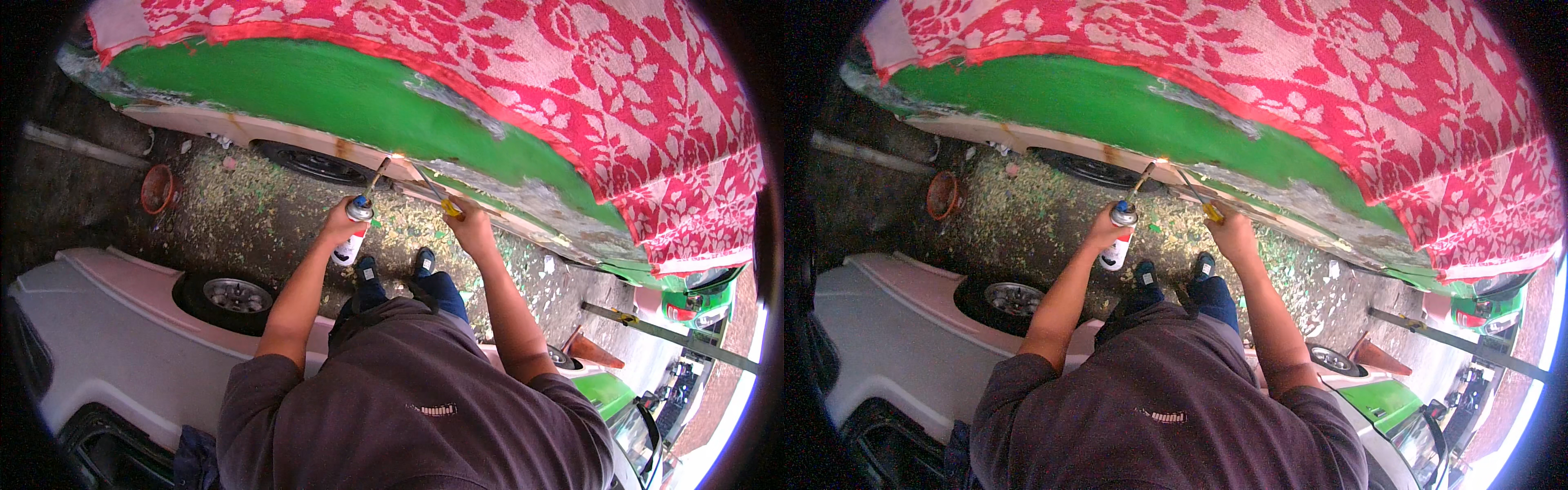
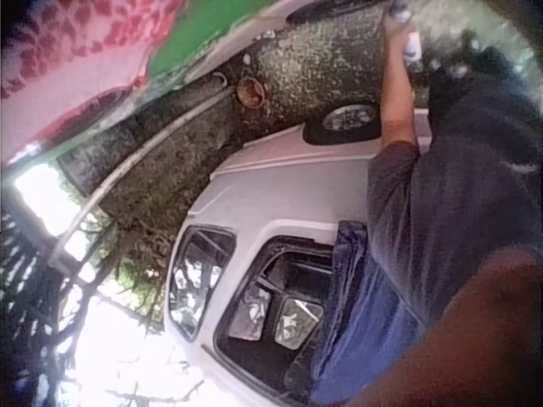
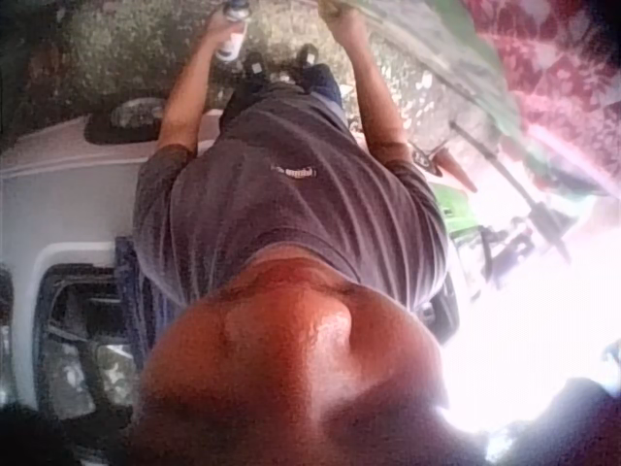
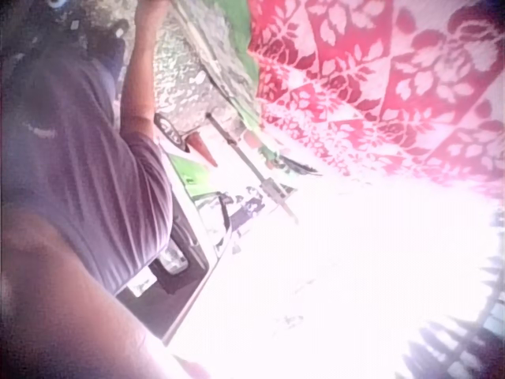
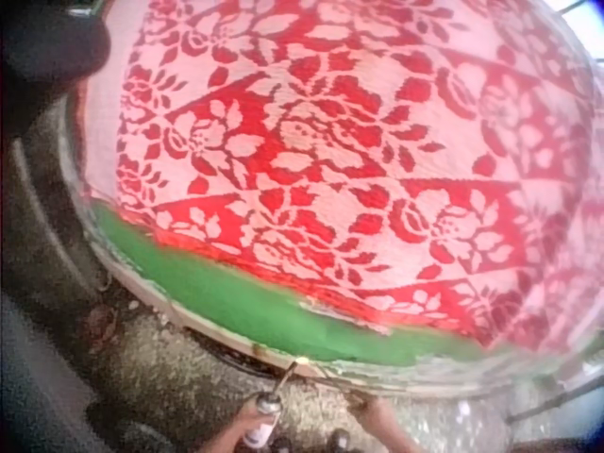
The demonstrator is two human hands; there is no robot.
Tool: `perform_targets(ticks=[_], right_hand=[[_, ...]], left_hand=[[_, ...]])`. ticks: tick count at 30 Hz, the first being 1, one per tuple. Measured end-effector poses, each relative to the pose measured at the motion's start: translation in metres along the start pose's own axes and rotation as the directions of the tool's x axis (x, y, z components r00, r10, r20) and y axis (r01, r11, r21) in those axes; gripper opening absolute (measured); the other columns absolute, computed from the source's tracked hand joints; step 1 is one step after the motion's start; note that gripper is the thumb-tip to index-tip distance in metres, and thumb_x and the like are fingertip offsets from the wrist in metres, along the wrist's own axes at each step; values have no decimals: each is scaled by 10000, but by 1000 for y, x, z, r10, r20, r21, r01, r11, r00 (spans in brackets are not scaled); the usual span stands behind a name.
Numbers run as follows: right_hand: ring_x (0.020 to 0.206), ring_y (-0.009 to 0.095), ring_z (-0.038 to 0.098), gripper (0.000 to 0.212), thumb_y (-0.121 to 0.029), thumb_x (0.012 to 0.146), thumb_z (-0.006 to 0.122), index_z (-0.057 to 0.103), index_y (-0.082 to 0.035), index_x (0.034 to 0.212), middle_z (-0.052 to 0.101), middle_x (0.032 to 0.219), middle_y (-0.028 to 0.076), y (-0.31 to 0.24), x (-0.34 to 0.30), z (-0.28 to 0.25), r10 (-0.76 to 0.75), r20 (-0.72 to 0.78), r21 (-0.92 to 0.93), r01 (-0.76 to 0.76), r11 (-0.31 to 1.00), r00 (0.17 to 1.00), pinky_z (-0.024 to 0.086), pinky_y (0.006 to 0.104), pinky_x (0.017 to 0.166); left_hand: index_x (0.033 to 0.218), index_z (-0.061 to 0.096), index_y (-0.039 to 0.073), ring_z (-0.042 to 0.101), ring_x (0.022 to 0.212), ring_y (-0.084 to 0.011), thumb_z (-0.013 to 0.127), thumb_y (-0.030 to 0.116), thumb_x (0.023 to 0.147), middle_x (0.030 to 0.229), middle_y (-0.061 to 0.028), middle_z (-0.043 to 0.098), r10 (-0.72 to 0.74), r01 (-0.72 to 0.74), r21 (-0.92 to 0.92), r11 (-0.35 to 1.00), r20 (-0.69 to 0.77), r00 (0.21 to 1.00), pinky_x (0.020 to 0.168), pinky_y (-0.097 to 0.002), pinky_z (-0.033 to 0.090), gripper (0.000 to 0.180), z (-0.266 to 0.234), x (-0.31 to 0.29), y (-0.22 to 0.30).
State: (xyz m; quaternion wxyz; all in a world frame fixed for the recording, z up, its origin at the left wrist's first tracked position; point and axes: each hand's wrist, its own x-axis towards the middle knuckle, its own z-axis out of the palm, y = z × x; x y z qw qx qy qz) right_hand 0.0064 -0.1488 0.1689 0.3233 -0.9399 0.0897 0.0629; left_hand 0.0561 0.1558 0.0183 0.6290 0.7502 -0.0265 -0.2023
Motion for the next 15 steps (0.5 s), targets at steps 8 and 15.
perform_targets(ticks=[8,15], right_hand=[[984,441,637,423,-218,898,639,591,-136,1311,652,1076,278,4,6,14,-3,88,22,1,1000,996,506,478,841],[1028,438,622,347,-201,905,629,639,-126,1244,651,1097,255,-11,32,32,-67,30,106,63,992,997,505,480,852]], left_hand=[[1233,533,26,641,1030,-197,826,87,643,1116,-105,662,-63,62,-34,997,-17,998,897,-352,509,661,0,-4,15],[1227,534,33,640,1015,-193,830,74,645,1104,-97,662,-65,53,-152,987,-78,995,892,-356,509,655,-18,-16,0]])
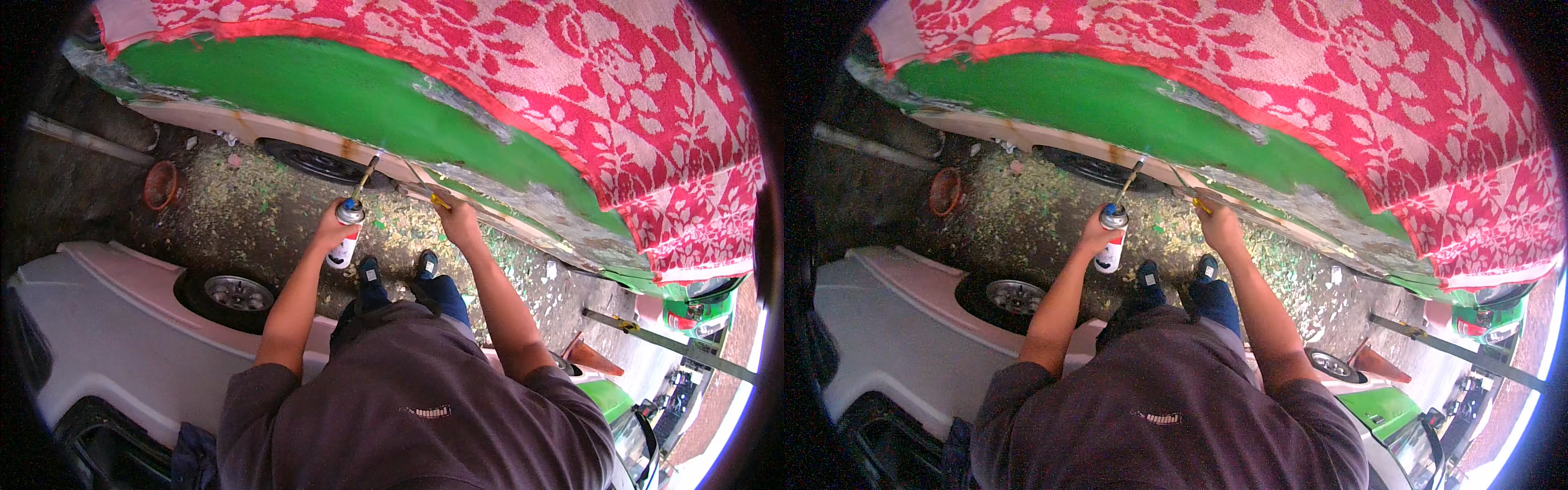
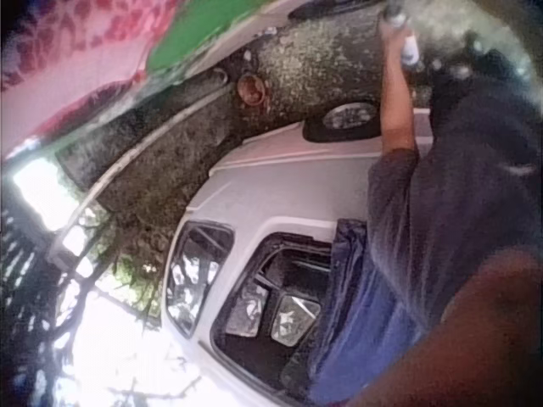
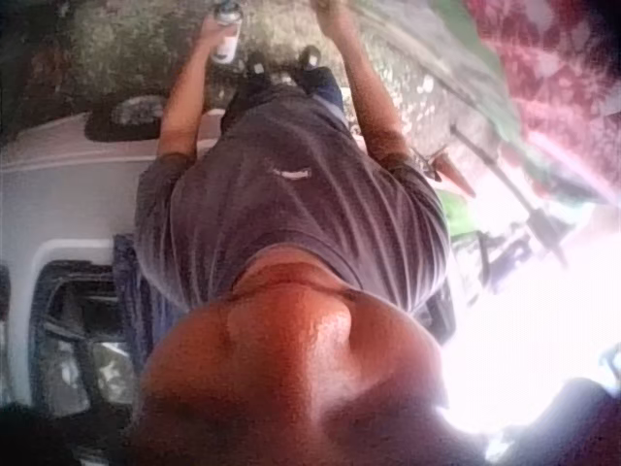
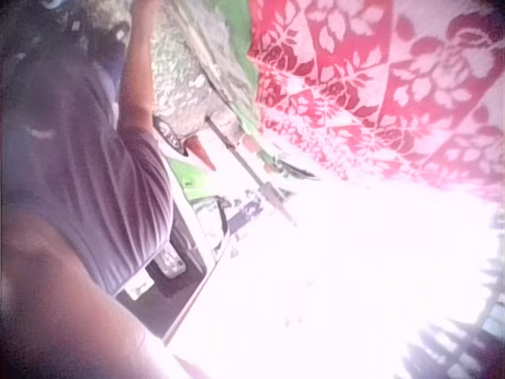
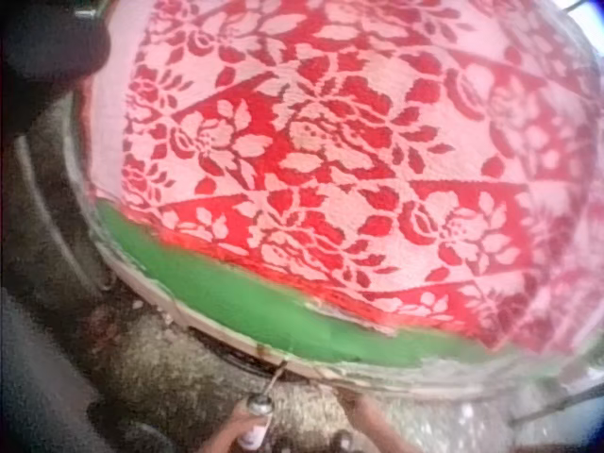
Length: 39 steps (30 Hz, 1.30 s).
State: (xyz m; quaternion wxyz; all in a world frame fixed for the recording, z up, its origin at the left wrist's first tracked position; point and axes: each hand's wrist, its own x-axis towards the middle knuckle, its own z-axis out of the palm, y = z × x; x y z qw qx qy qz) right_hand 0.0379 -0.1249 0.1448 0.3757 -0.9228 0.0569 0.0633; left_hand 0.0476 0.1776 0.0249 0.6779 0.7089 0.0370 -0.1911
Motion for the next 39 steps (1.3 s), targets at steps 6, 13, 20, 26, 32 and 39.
perform_targets(ticks=[6,13,20,26,32,39], right_hand=[[1018,414,636,322,-191,901,638,657,-152,1220,657,1102,232,0,-4,6,21,-47,68,-18,998,999,512,457,846],[953,446,642,302,-196,910,640,671,-124,1202,661,1033,262,-8,-15,1,41,-70,76,-36,996,997,526,473,806],[966,443,639,292,-177,928,611,667,-153,1213,664,1044,246,-11,-20,8,81,-77,100,-73,992,994,523,493,818],[1023,434,621,316,-132,906,627,641,-96,1220,654,1128,217,-19,-14,1,35,-70,65,-30,997,997,523,447,835],[958,461,620,287,-231,935,594,650,-120,1193,660,1028,249,-7,-6,13,78,-36,-22,-78,997,996,512,501,807],[944,427,645,290,-183,931,602,649,-131,1213,670,1052,221,-21,0,13,-7,-76,-1,7,1000,997,530,482,789]], left_hand=[[1251,520,11,643,1028,-204,849,92,639,1116,-107,664,32,-28,96,995,-37,999,897,-367,513,700,-22,-8,0],[1283,497,7,637,1039,-199,832,79,645,1140,-114,652,-3,1,84,996,23,1000,906,-364,509,724,-18,-5,-4],[1307,481,11,633,1047,-204,837,79,647,1144,-118,649,1,0,92,996,-12,1000,919,-365,503,753,-21,-13,3],[1272,512,6,639,1034,-199,841,80,646,1129,-112,658,44,-29,255,966,-51,998,912,-369,508,712,-23,-15,25],[1281,502,18,631,1061,-211,827,60,668,1133,-112,649,-2,7,168,986,-29,1000,939,-367,494,695,-27,-24,25],[1272,504,25,623,1066,-201,836,66,654,1139,-104,641,38,-34,213,977,-15,999,947,-363,488,703,-28,-19,24]])
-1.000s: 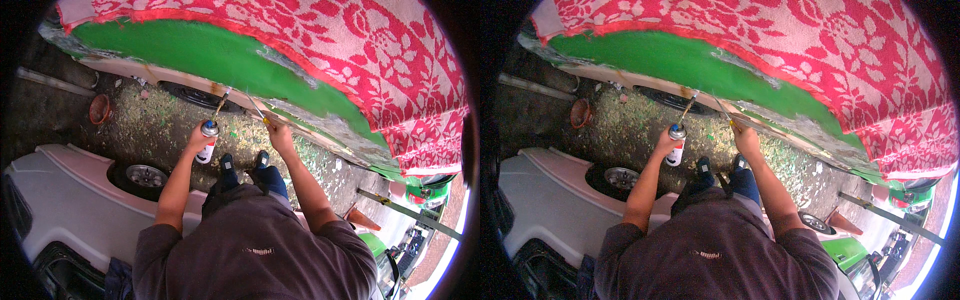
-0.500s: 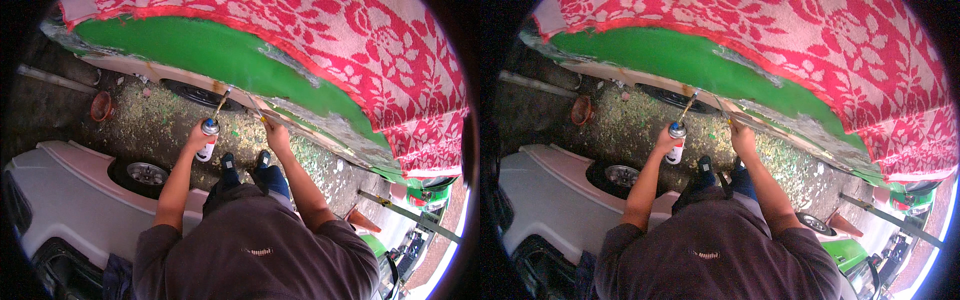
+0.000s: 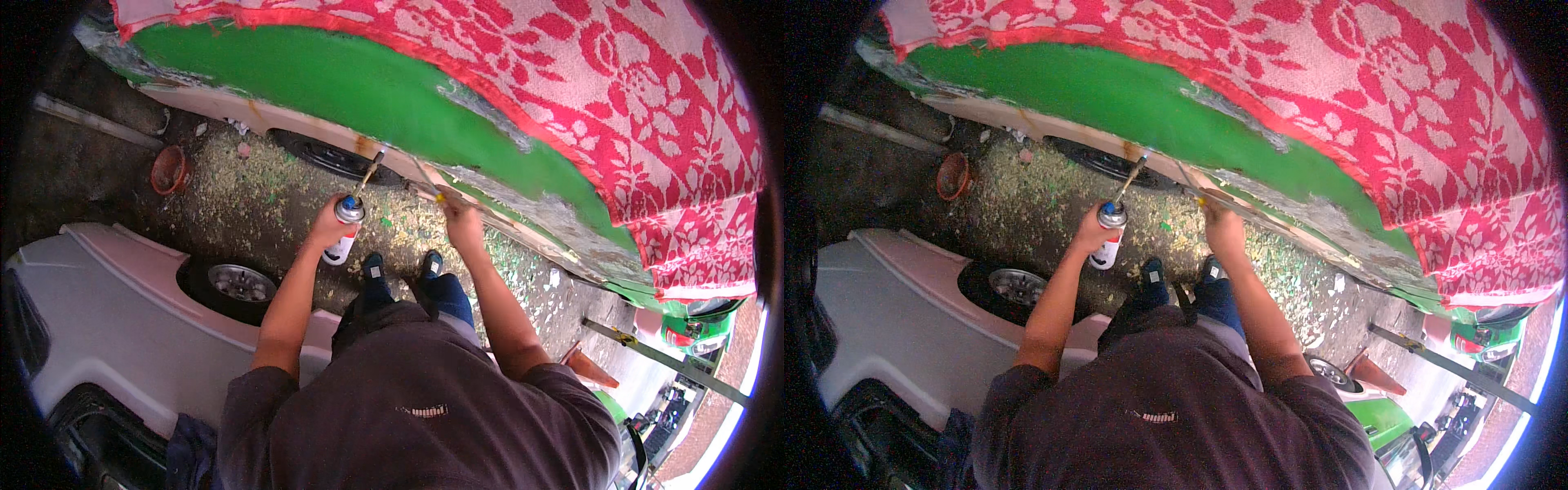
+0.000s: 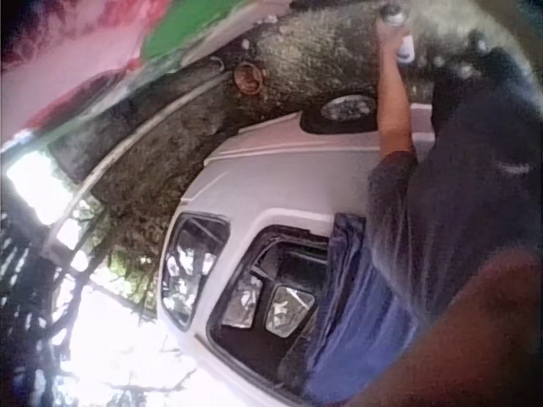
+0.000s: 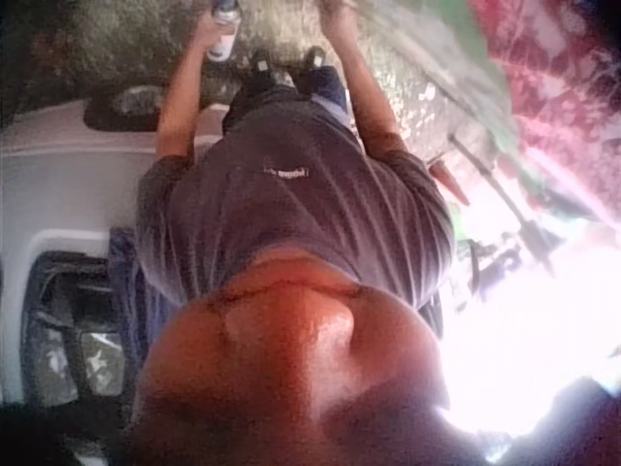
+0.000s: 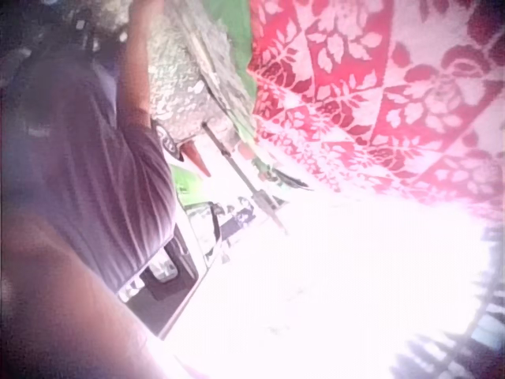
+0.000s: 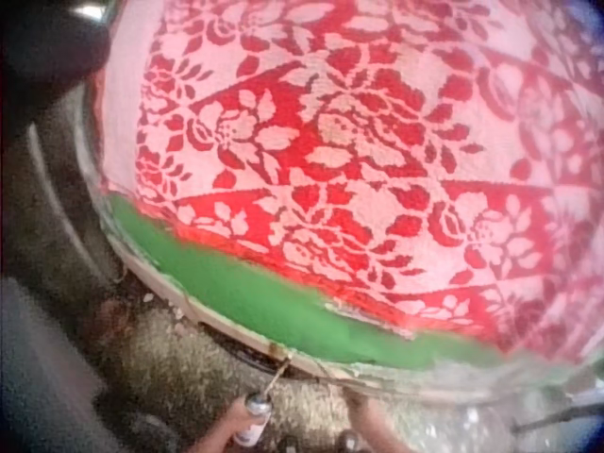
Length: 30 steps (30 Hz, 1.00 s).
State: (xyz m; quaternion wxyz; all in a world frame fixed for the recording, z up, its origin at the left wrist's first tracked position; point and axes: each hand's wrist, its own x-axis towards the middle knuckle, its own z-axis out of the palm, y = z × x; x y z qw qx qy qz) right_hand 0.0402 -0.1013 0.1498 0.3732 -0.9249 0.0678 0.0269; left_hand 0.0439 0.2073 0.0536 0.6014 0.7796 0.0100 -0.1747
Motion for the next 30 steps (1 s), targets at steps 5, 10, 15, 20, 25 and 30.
perform_targets(ticks=[5,10,15,20,25,30], right_hand=[[923,419,655,325,-176,926,609,635,-178,1250,683,1004,215,20,-2,18,-87,-125,-124,71,990,988,534,479,784],[951,445,632,275,-185,918,619,679,-163,1186,659,1049,245,8,-10,1,108,-36,-78,-110,991,994,514,497,809],[959,446,632,286,-182,916,627,670,-153,1198,665,1046,237,9,-14,1,61,-62,3,-61,998,996,508,496,820],[964,430,645,303,-170,912,629,661,-133,1211,665,1055,241,21,-16,11,77,-74,-58,-82,995,994,517,484,817],[930,437,650,306,-179,925,613,660,-151,1226,665,1039,244,14,-8,12,48,-74,-49,-52,997,996,523,489,783],[940,449,634,264,-180,930,594,666,-126,1178,663,1030,244,16,-5,7,10,-67,-2,-10,1000,998,507,516,783]], left_hand=[[1245,525,45,635,1014,-162,815,59,668,1098,-61,661,10,-8,-55,998,36,999,907,-352,501,646,4,2,7],[1264,507,21,629,1047,-191,838,80,655,1129,-104,649,-5,9,-108,994,40,999,925,-358,501,696,-4,5,-6],[1253,516,28,632,1035,-188,833,76,660,1118,-92,652,44,-43,-44,998,30,999,924,-357,499,674,0,6,5],[1264,514,46,630,1043,-173,809,46,669,1119,-75,651,13,-12,-45,999,23,1000,933,-341,489,665,7,2,5],[1295,494,43,622,1063,-174,811,37,667,1140,-77,643,37,-35,-54,998,42,998,941,-347,487,703,6,7,-14],[1302,484,23,621,1070,-193,817,61,670,1157,-86,644,-10,10,5,1000,43,999,956,-358,480,714,9,4,-11]])
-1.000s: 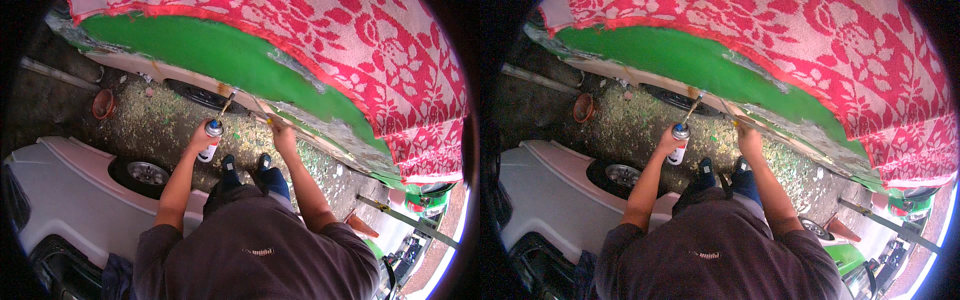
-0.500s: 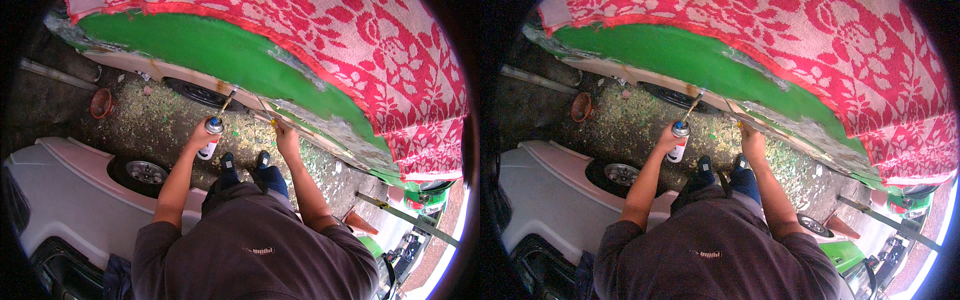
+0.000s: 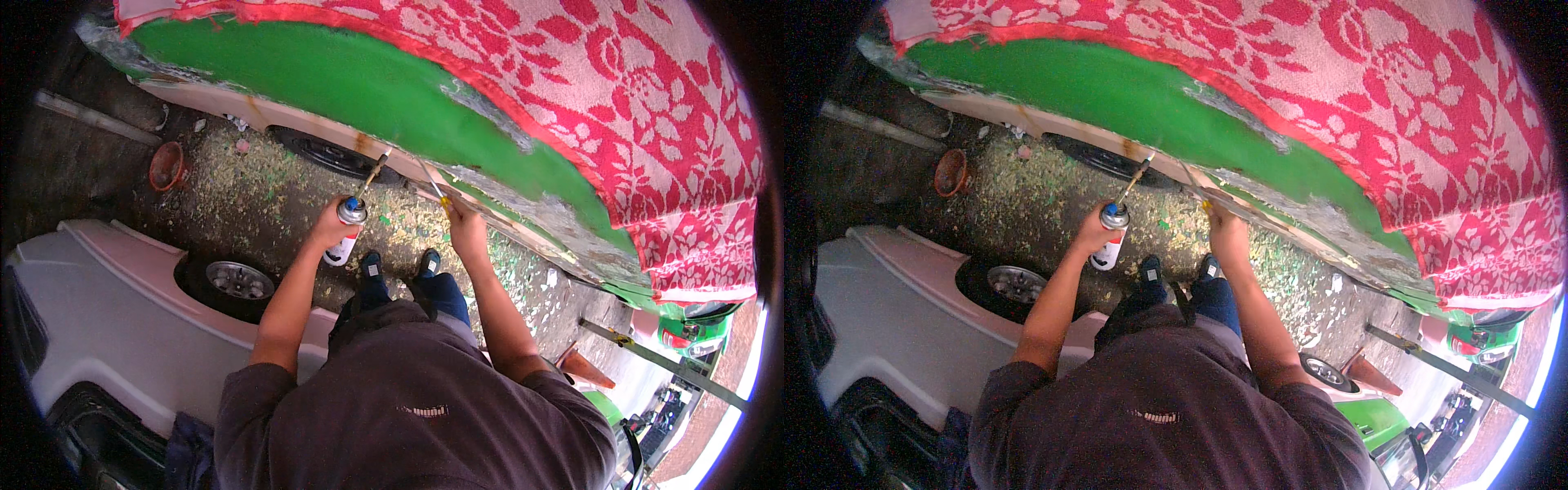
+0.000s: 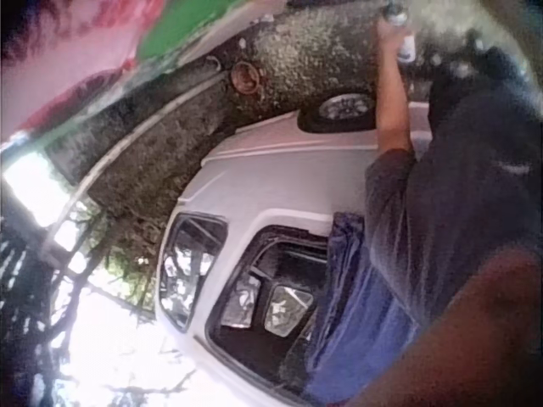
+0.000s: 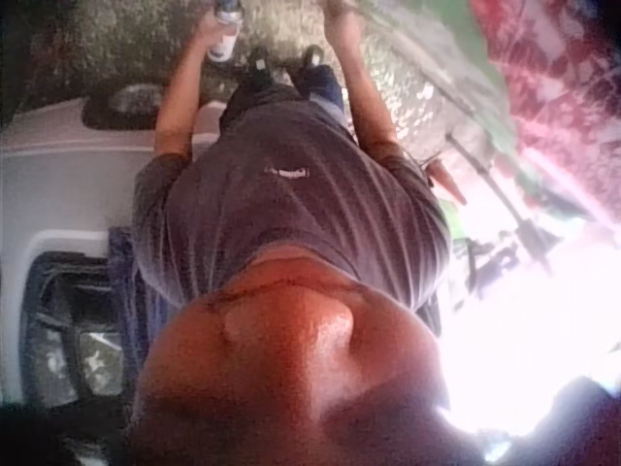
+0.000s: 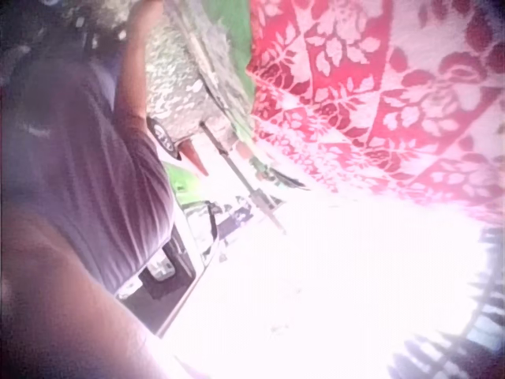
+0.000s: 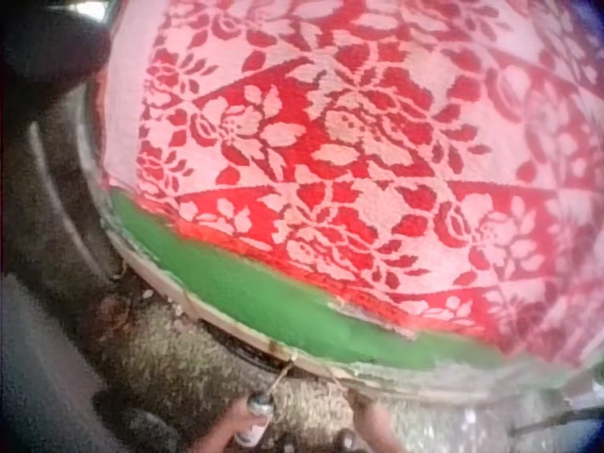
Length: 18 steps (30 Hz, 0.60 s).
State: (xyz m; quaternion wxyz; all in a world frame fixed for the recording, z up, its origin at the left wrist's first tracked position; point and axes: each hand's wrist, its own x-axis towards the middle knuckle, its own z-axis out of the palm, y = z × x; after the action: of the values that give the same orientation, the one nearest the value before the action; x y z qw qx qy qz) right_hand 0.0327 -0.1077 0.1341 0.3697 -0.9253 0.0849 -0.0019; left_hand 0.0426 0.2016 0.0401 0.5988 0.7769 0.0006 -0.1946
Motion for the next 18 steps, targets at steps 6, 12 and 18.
perform_targets(ticks=[6,12,18], right_hand=[[937,453,633,273,-145,904,626,675,-107,1169,657,1063,249,-2,-2,-6,74,57,-7,-73,997,996,509,504,790],[972,428,639,281,-142,906,626,674,-94,1179,670,1053,237,-11,-2,-3,16,9,30,-16,999,1000,505,472,831],[947,424,646,277,-169,923,612,670,-114,1188,676,1018,230,2,1,7,-53,-21,-14,53,998,998,513,477,805]], left_hand=[[1248,532,28,654,1047,-236,848,141,630,1125,-137,672,9,-11,-61,998,-29,1000,913,-378,512,703,2,0,-2],[1237,549,29,664,1022,-229,846,150,634,1100,-132,683,18,-18,-9,1000,-61,998,891,-371,523,683,12,14,-2],[1234,545,35,655,1038,-232,848,147,638,1119,-126,673,25,-28,-75,997,-29,999,899,-373,517,677,15,19,-12]])
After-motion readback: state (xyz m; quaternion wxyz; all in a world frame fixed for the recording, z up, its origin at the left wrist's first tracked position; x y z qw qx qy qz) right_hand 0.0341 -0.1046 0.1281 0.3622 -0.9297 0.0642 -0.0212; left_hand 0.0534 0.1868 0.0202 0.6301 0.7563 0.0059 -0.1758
